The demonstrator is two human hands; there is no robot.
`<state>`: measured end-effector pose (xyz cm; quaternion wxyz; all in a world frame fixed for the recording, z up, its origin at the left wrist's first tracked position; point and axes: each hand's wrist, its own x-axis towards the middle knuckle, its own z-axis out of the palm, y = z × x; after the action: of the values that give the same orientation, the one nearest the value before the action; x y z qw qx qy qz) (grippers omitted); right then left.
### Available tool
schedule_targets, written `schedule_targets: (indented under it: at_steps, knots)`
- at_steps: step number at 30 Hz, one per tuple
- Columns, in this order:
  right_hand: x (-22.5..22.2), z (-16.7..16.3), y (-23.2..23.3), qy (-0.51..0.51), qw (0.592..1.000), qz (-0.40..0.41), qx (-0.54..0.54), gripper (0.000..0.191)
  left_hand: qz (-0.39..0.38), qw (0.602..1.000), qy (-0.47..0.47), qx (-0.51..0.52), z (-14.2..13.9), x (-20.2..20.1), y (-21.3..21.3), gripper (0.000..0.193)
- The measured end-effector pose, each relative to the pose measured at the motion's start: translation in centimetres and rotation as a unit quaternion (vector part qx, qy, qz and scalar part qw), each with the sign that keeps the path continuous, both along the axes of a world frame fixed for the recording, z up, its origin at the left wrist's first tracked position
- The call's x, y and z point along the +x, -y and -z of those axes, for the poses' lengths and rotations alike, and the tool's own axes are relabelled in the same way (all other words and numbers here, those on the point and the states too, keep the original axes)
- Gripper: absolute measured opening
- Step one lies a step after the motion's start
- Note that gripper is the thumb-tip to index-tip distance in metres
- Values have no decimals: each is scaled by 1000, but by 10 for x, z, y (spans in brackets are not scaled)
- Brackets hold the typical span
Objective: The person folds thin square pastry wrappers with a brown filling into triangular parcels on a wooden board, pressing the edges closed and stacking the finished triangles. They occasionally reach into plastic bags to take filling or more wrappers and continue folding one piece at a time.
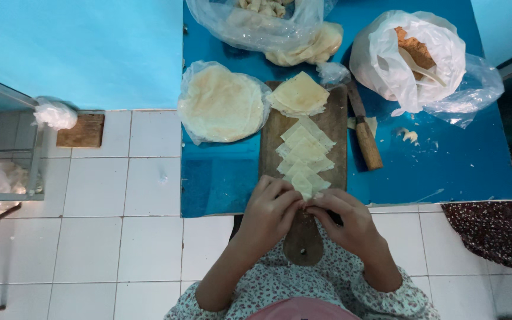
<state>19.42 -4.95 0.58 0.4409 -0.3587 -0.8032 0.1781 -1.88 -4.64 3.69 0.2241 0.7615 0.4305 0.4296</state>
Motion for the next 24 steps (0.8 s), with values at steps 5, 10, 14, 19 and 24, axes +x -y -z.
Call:
schedule_targets:
  at_steps: [5,10,14,19,24]
  knots:
    - [-2,0,-3,24,1000,-9,-1,46,-5,1000,-3,-9,-3,1,-1,14]
    - [-7,-14,-2,25,993,51,-104,53,5,997,-43,58,-3,-3,-2,15]
    - [-11,-22,-7,3,978,78,-192,63,16,996,-57,66,-1,-6,0,22]
    - [-14,-19,-7,-10,987,82,-141,61,-24,997,-43,52,3,4,0,12]
    - [-4,-8,-5,20,999,-10,-25,49,-33,999,-24,-12,3,4,-2,9]
